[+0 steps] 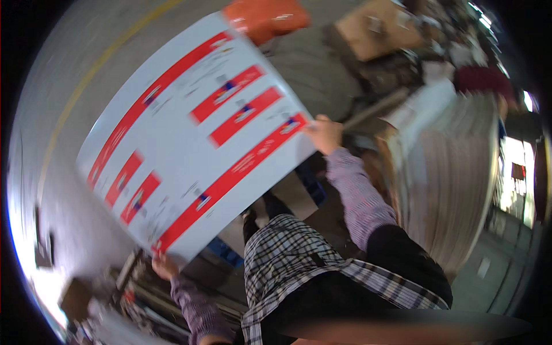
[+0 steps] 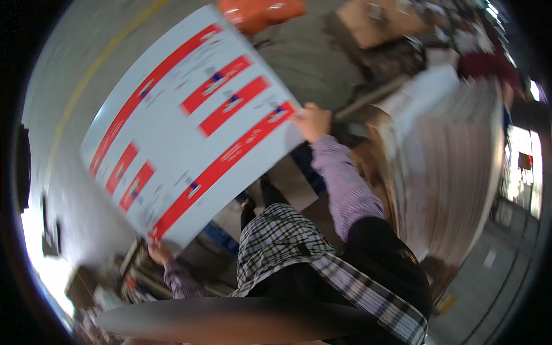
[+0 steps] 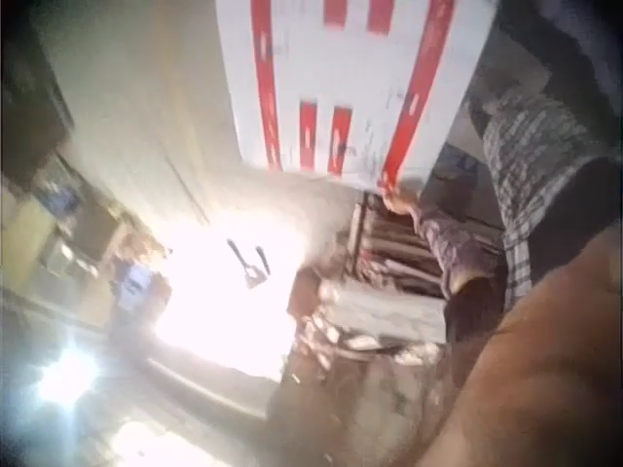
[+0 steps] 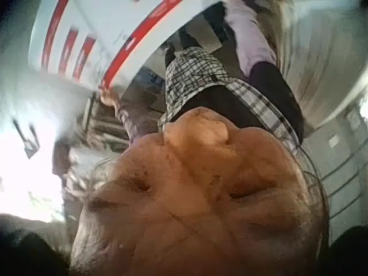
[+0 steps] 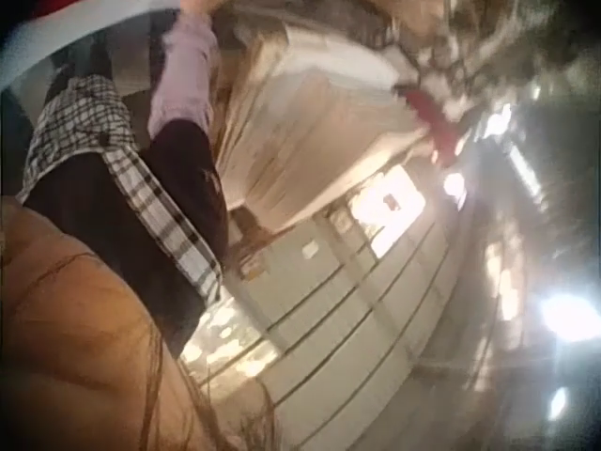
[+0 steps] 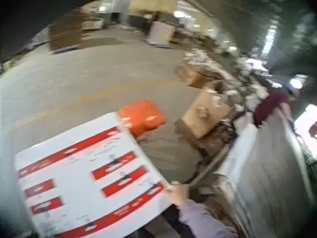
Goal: Stacking large printed paper sheets onto a pile on a pallet.
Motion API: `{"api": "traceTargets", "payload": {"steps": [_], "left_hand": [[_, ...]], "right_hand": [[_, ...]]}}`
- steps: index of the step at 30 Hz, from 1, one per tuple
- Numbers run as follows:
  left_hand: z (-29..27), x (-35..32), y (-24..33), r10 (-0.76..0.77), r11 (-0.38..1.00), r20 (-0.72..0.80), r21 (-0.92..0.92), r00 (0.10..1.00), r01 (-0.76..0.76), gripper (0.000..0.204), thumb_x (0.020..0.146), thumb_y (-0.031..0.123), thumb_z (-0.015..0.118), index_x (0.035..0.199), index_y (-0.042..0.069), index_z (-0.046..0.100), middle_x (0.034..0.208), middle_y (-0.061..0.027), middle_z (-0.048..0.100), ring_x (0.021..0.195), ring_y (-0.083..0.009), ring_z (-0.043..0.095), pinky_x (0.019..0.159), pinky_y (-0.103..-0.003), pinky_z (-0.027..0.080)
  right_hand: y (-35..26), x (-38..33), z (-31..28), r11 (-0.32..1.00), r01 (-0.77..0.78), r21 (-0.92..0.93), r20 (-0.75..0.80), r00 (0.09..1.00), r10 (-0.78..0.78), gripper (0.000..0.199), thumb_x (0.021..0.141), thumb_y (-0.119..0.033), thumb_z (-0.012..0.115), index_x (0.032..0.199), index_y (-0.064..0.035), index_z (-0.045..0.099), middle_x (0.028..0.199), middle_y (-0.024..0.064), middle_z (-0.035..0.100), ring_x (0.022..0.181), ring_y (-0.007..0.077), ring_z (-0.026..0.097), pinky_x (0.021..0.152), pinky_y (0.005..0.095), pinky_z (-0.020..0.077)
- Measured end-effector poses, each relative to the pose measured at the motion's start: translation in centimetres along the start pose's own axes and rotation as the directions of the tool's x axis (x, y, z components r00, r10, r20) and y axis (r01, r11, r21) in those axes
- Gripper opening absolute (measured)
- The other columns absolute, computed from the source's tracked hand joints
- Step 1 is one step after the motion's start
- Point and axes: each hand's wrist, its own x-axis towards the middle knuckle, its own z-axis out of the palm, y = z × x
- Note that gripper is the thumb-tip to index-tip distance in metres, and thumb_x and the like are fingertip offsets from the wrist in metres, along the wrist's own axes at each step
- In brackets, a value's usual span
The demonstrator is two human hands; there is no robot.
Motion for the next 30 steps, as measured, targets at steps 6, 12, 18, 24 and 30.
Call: {"api": "traceTargets", "payload": {"steps": [6, 12, 18, 24, 30], "left_hand": [[-3.1, 2.3, -2.3, 0.628, 0.511, 0.344, 0.495, 0.698, -0.703, 0.05, 0.095, 0.031, 0.052, 0.137, 0.002, 0.05, 0.122, -0.0218, 0.062, 0.093, -0.0284, 0.065, 0.077, -0.035, 0.051], [-3.1, 4.4, -1.2, 0.366, 0.78, 0.137, 0.495, 0.921, -0.383, 0.058, 0.092, 0.043, 0.057, 0.123, -0.006, 0.055, 0.108, -0.0245, 0.066, 0.088, -0.0335, 0.066, 0.075, -0.04, 0.052], [-3.8, 6.2, -0.5, 0.011, 0.903, -0.093, 0.428, 0.996, 0.03, 0.07, 0.089, 0.053, 0.061, 0.111, -0.013, 0.06, 0.096, -0.0268, 0.069, 0.084, -0.0378, 0.067, 0.074, -0.044, 0.053], [-3.7, 8.0, 0.1, -0.056, 0.857, -0.03, 0.511, 0.998, 0.064, 0.056, 0.092, 0.04, 0.056, 0.13, 0.0, 0.048, 0.107, -0.0202, 0.067, 0.085, -0.0313, 0.067, 0.073, -0.039, 0.052], [-3.9, 8.7, -1.5, -0.133, 0.79, 0.049, 0.608, 0.99, 0.076, 0.058, 0.094, 0.027, 0.051, 0.148, 0.014, 0.035, 0.119, -0.0135, 0.066, 0.087, -0.0247, 0.066, 0.073, -0.034, 0.051]], "right_hand": [[3.2, 0.6, 7.1, 0.957, 0.114, 0.267, -0.135, 0.988, -0.08, 0.044, 0.081, -0.037, 0.07, 0.102, 0.0018, 0.065, 0.107, 0.0203, 0.054, 0.098, 0.0369, 0.058, 0.086, 0.0445, 0.0479], [0.0, -2.1, 4.0, 0.994, 0.009, 0.11, 0.045, 0.999, -0.014, 0.057, 0.084, -0.046, 0.067, 0.106, 0.0062, 0.062, 0.107, 0.0196, 0.057, 0.103, 0.0363, 0.059, 0.093, 0.0505, 0.0408], [-0.3, -1.7, 3.8, 1.0, -0.026, 0.014, -0.004, 1.0, 0.026, 0.051, 0.088, -0.049, 0.062, 0.093, 0.0012, 0.068, 0.095, 0.0166, 0.061, 0.092, 0.0313, 0.062, 0.088, 0.045, 0.036], [-0.9, -0.9, 3.1, 0.992, 0.007, -0.125, 0.027, 1.0, -0.004, 0.051, 0.089, -0.051, 0.057, 0.084, -0.0011, 0.069, 0.087, 0.017, 0.064, 0.083, 0.0302, 0.064, 0.09, 0.0473, 0.0341], [-1.3, -0.4, 1.8, 0.998, -0.035, -0.051, 0.087, 0.995, 0.039, 0.066, 0.085, -0.064, 0.054, 0.085, 0.0007, 0.068, 0.086, 0.0232, 0.067, 0.082, 0.0344, 0.066, 0.085, 0.0492, 0.0402]]}}
